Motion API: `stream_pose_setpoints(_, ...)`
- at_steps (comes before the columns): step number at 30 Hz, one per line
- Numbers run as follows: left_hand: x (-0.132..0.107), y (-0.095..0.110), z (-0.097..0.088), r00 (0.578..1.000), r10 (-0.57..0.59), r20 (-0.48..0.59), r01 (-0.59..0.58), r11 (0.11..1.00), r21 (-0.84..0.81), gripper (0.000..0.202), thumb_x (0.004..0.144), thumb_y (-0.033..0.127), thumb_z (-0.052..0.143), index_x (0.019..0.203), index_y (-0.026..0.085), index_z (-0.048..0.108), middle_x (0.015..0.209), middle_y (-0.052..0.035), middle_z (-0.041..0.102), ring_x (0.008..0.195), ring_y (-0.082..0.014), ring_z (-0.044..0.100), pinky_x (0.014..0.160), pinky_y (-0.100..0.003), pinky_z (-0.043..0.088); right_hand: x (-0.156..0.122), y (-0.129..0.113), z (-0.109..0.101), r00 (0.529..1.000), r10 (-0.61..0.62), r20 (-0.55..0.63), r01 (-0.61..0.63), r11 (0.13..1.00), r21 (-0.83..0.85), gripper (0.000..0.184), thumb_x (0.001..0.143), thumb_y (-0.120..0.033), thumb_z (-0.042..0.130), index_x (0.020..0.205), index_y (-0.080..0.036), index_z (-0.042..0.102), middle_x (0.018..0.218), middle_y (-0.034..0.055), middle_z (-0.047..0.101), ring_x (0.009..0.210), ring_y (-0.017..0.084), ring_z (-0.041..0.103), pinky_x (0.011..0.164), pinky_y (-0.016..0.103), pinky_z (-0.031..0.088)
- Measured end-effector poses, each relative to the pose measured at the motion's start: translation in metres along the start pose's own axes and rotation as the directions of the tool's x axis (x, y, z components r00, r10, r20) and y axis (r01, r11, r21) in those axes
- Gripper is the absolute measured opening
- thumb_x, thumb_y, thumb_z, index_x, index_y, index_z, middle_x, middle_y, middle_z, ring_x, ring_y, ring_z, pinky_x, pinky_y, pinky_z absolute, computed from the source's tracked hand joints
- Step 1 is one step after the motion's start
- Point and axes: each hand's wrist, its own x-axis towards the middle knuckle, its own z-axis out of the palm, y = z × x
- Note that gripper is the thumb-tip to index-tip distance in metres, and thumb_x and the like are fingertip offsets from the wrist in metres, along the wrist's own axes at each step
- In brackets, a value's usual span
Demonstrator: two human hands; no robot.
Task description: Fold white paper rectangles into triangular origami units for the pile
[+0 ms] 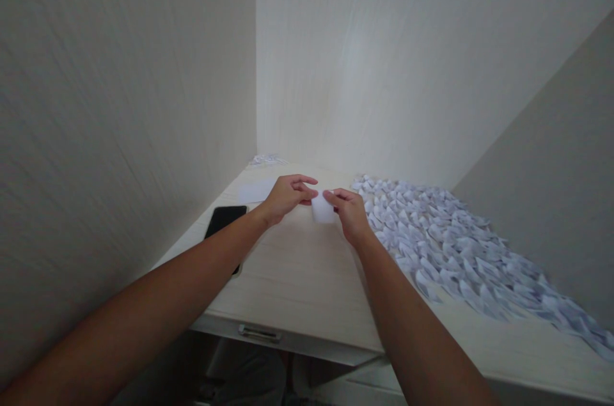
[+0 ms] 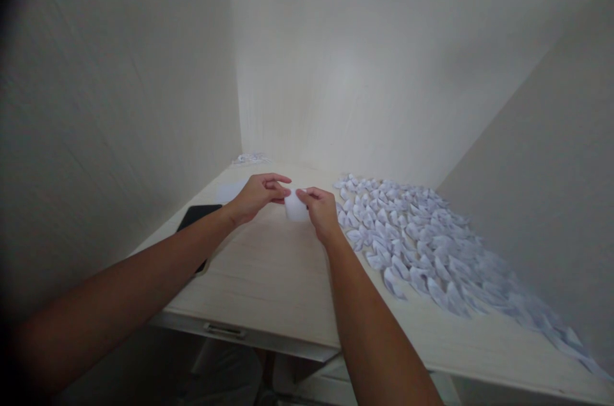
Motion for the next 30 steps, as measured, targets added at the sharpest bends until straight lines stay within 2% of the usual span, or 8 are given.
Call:
stream_pose_setpoints(7, 0.0001, 0.0081, -0.0029, 1.000, -0.007, 0.022, 0.006, 1.000, 0.028, 0.031, 0.067, 0.014, 0.085, 0.096, 0.012, 0.075, 0.065, 0.0000, 0.065, 0.065, -0.0128, 0.063, 0.068, -0.030, 0.057, -0.0008, 0.0023, 0.0014, 0.999, 0.025, 0.024, -0.026, 0.999, 0.028, 0.027, 0.068, -0.047, 0.081, 0.067, -0.020, 0.075, 0.075, 0.0010, 0.070, 0.070, 0.015, 0.058, 0.067, 0.030, 0.045)
stream_pose_setpoints(12, -0.0029, 0.0089, 0.0010, 0.996, -0.077, 0.055, 0.078, 0.997, -0.019, 0.033, 0.071, 0.009, 0.081, 0.103, 0.009, 0.071, 0.071, -0.0004, 0.066, 0.069, -0.0129, 0.066, 0.069, -0.030, 0.059, 0.0024, 0.0040, 0.0001, 0.999, -0.010, -0.031, 0.011, 1.000, 0.010, 0.028, 0.067, -0.047, 0.080, 0.075, -0.020, 0.080, 0.078, 0.0034, 0.074, 0.071, 0.017, 0.058, 0.068, 0.031, 0.045)
stream_pose_setpoints(16, -0.0034, 0.0076, 0.0031, 0.995, -0.092, 0.035, 0.092, 0.996, 0.006, 0.029, 0.070, 0.005, 0.080, 0.097, 0.007, 0.071, 0.066, -0.0005, 0.066, 0.064, -0.0122, 0.065, 0.068, -0.030, 0.059, 0.0046, 0.0061, -0.0002, 0.998, -0.017, -0.066, 0.018, 1.000, 0.020, 0.028, 0.066, -0.046, 0.080, 0.076, -0.020, 0.081, 0.079, 0.0043, 0.075, 0.071, 0.018, 0.059, 0.069, 0.033, 0.045)
stream_pose_setpoints(21, -0.0036, 0.0071, 0.0022, 0.992, -0.118, 0.039, 0.116, 0.993, 0.031, 0.029, 0.068, 0.008, 0.085, 0.093, 0.007, 0.070, 0.072, -0.0041, 0.070, 0.068, -0.0149, 0.068, 0.070, -0.033, 0.061, 0.0048, 0.0069, 0.0009, 0.995, -0.017, -0.098, 0.021, 0.999, 0.040, 0.027, 0.065, -0.046, 0.081, 0.073, -0.020, 0.080, 0.076, 0.0033, 0.073, 0.070, 0.018, 0.059, 0.069, 0.033, 0.046)
stream_pose_setpoints(23, -0.0036, 0.0067, 0.0016, 0.991, -0.129, 0.044, 0.127, 0.991, 0.046, 0.031, 0.066, 0.009, 0.087, 0.092, 0.006, 0.069, 0.070, -0.0052, 0.071, 0.066, -0.0153, 0.069, 0.070, -0.034, 0.061, 0.0044, 0.0063, 0.0014, 0.994, -0.016, -0.108, 0.021, 0.999, 0.046, 0.028, 0.064, -0.046, 0.081, 0.071, -0.019, 0.079, 0.075, 0.0031, 0.073, 0.070, 0.017, 0.059, 0.068, 0.033, 0.046)
stream_pose_setpoints(27, -0.0032, 0.0050, -0.0001, 0.994, -0.099, 0.047, 0.096, 0.993, 0.063, 0.043, 0.065, 0.008, 0.088, 0.102, 0.007, 0.069, 0.069, -0.0038, 0.072, 0.064, -0.0150, 0.069, 0.068, -0.033, 0.061, 0.0043, 0.0052, 0.0015, 0.994, -0.020, -0.106, 0.028, 0.997, 0.074, 0.029, 0.066, -0.047, 0.081, 0.071, -0.019, 0.078, 0.075, 0.0029, 0.072, 0.070, 0.017, 0.059, 0.069, 0.033, 0.045)
stream_pose_setpoints(30, -0.0029, 0.0033, -0.0012, 0.990, -0.128, 0.059, 0.122, 0.987, 0.101, 0.045, 0.063, 0.009, 0.089, 0.103, 0.007, 0.068, 0.067, -0.0033, 0.072, 0.061, -0.0144, 0.068, 0.067, -0.032, 0.061, 0.0055, 0.0055, 0.0007, 0.990, -0.021, -0.137, 0.033, 0.996, 0.083, 0.029, 0.066, -0.047, 0.081, 0.072, -0.019, 0.078, 0.075, 0.0028, 0.071, 0.070, 0.017, 0.059, 0.068, 0.032, 0.045)
